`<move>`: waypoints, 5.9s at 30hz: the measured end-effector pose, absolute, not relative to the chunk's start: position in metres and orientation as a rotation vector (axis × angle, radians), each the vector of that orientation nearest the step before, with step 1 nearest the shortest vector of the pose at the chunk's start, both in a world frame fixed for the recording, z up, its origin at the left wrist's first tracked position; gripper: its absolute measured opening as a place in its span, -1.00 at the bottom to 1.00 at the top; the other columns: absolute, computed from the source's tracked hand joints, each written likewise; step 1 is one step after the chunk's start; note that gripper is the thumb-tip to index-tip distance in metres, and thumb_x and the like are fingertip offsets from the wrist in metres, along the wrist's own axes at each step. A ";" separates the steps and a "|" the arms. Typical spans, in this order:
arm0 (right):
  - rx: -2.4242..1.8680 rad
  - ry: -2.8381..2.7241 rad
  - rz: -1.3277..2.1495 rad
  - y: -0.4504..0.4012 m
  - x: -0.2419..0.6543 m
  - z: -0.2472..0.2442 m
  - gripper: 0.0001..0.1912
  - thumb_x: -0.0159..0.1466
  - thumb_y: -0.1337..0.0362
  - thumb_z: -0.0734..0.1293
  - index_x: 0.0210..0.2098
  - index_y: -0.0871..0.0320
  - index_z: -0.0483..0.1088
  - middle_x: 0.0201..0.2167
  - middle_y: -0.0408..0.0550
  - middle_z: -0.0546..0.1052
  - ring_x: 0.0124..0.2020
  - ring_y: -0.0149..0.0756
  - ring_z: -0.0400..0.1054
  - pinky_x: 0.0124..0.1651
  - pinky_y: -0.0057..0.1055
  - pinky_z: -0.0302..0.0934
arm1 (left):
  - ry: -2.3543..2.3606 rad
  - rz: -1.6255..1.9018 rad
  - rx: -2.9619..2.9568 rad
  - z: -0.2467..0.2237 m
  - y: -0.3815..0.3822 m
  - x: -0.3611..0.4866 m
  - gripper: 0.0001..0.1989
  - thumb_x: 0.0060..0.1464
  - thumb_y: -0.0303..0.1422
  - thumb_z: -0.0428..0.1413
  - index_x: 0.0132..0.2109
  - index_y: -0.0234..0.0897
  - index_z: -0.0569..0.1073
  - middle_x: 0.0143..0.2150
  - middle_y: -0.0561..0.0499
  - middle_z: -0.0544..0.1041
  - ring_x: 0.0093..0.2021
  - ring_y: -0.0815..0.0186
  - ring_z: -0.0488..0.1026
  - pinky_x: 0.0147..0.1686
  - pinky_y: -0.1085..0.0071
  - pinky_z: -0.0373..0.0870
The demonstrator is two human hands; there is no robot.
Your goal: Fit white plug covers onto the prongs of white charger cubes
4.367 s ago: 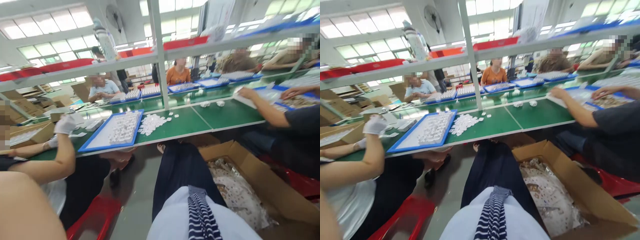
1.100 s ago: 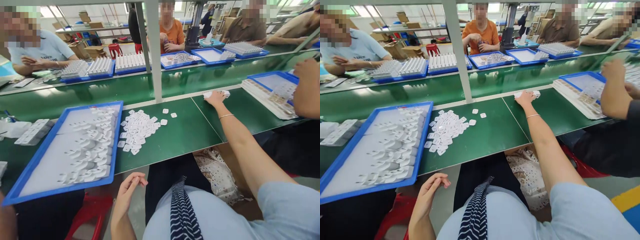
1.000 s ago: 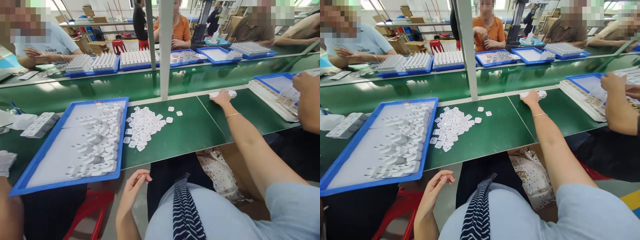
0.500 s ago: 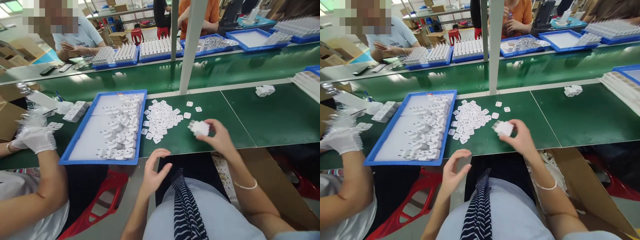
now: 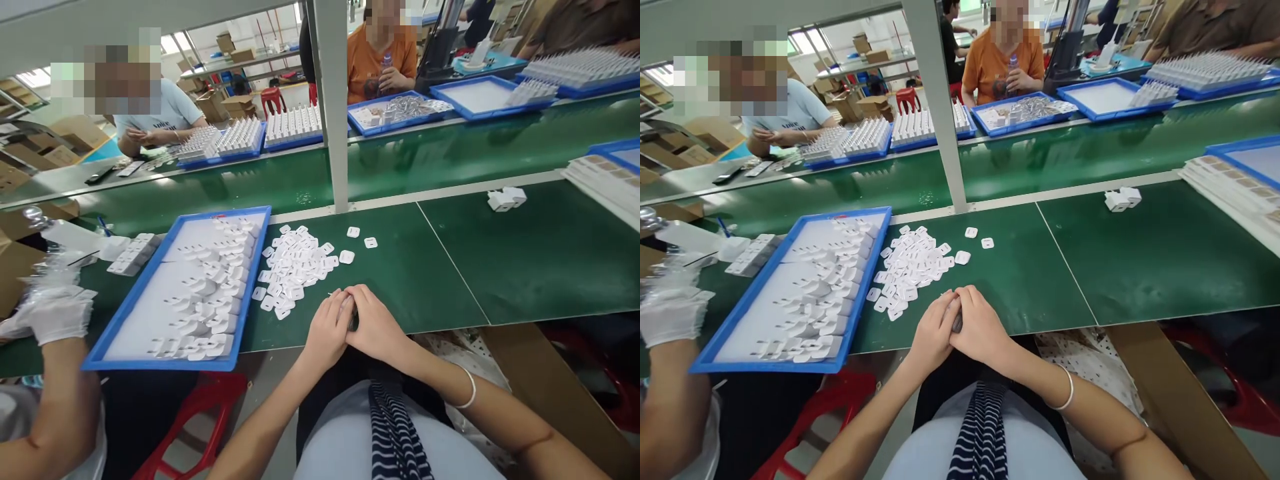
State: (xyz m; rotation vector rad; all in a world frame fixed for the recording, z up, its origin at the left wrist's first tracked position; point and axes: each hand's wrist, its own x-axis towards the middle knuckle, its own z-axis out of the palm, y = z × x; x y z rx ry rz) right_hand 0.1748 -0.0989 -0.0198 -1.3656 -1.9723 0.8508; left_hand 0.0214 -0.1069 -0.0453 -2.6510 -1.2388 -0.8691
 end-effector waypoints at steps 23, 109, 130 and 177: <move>-1.775 -2.100 0.675 0.114 0.210 -0.026 -0.70 0.11 0.27 0.49 -0.15 0.21 0.58 -0.08 0.06 0.56 -0.15 -0.18 0.45 -0.12 -0.35 0.24 | -2.095 -3.042 -1.959 -0.050 -0.101 -0.003 -0.53 -0.01 -0.29 0.35 0.07 -0.25 0.51 0.06 -0.19 0.58 0.01 0.04 0.58 0.07 0.12 0.50; -0.863 -1.256 1.542 0.009 0.264 0.033 -0.70 0.19 0.27 0.52 -0.09 0.14 0.50 -0.56 -0.19 0.51 -0.60 -0.44 0.38 -0.58 -0.55 0.33 | -1.257 -1.717 -2.808 0.002 -0.006 0.060 -0.56 0.13 -0.51 0.21 0.15 -0.20 0.43 0.15 -0.17 0.50 0.10 0.20 0.51 0.06 0.24 0.51; -0.918 -1.231 1.642 0.000 0.252 0.034 -0.69 0.08 0.31 0.58 -0.20 0.23 0.53 -0.59 -0.14 0.54 -0.66 -0.46 0.37 -0.62 -0.60 0.29 | -1.245 -1.727 -2.775 0.003 -0.009 0.060 -0.57 0.11 -0.57 0.22 0.13 -0.23 0.46 0.14 -0.17 0.51 0.11 0.22 0.51 0.07 0.27 0.53; -1.053 -1.361 1.551 -0.003 0.247 0.027 -0.60 0.12 0.13 0.55 -0.31 0.12 0.26 -0.69 -0.37 0.30 -0.70 -0.52 0.21 -0.63 -0.58 0.11 | -1.553 -1.794 -2.765 -0.001 -0.014 0.067 -0.60 0.04 -0.41 0.32 0.06 -0.18 0.54 0.06 -0.11 0.58 0.00 0.19 0.55 -0.04 0.24 0.56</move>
